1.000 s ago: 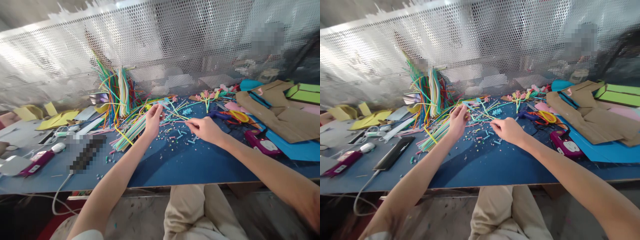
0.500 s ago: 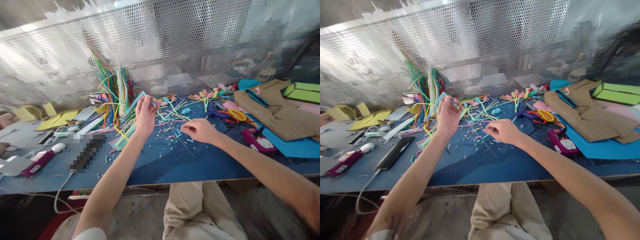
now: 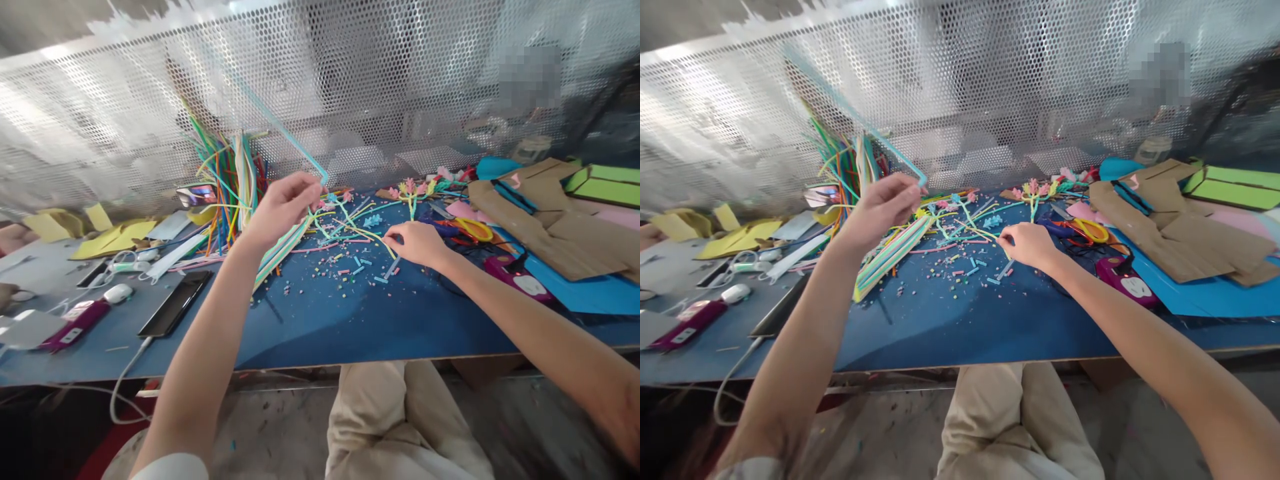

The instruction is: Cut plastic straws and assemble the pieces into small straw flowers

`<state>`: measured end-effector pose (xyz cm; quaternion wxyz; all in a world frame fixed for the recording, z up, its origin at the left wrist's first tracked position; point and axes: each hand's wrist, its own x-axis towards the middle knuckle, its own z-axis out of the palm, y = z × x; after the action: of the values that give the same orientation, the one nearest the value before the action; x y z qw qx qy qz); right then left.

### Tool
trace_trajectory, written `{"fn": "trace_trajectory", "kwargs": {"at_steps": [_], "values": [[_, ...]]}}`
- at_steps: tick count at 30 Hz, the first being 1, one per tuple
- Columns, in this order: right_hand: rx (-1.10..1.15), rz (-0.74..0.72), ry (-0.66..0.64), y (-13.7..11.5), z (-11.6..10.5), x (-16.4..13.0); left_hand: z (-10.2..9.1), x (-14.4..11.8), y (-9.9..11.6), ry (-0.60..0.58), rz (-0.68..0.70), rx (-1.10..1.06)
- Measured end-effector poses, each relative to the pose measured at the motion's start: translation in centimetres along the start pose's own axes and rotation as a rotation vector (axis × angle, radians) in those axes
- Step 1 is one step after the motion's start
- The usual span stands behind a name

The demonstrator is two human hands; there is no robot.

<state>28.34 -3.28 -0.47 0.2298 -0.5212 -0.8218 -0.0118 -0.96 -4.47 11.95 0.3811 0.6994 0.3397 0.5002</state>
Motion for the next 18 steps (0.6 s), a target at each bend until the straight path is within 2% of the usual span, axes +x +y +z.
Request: {"fn": "trace_trajectory", "kwargs": {"at_steps": [3, 4, 5, 9, 11, 14, 18], "values": [[-0.036, -0.031, -0.012, 0.6, 0.4, 0.0, 1.1, 0.2, -1.7, -0.259, -0.025, 0.305], [-0.058, -0.042, -0.012, 0.8, 0.6, -0.1, 1.5, 0.1, -2.6, -0.320, -0.011, 0.404], [-0.083, -0.046, -0.017, 0.9, 0.8, -0.1, 1.9, 0.0, -3.6, -0.325, 0.007, 0.504], [-0.175, 0.005, -0.135, 1.5, 1.4, -0.3, 3.6, -1.2, -7.3, -0.191, 0.079, 0.898], [-0.195, 0.038, -0.209, 1.6, 1.5, -0.3, 4.3, -2.0, -8.7, -0.106, 0.106, 1.019], [-0.193, 0.048, -0.264, 1.8, 1.5, -0.2, 4.9, -2.8, -10.0, -0.071, 0.184, 1.079], [-0.161, 0.006, -0.259, 2.3, 1.5, -0.1, 5.1, -3.6, -11.0, -0.076, 0.296, 1.127]]}}
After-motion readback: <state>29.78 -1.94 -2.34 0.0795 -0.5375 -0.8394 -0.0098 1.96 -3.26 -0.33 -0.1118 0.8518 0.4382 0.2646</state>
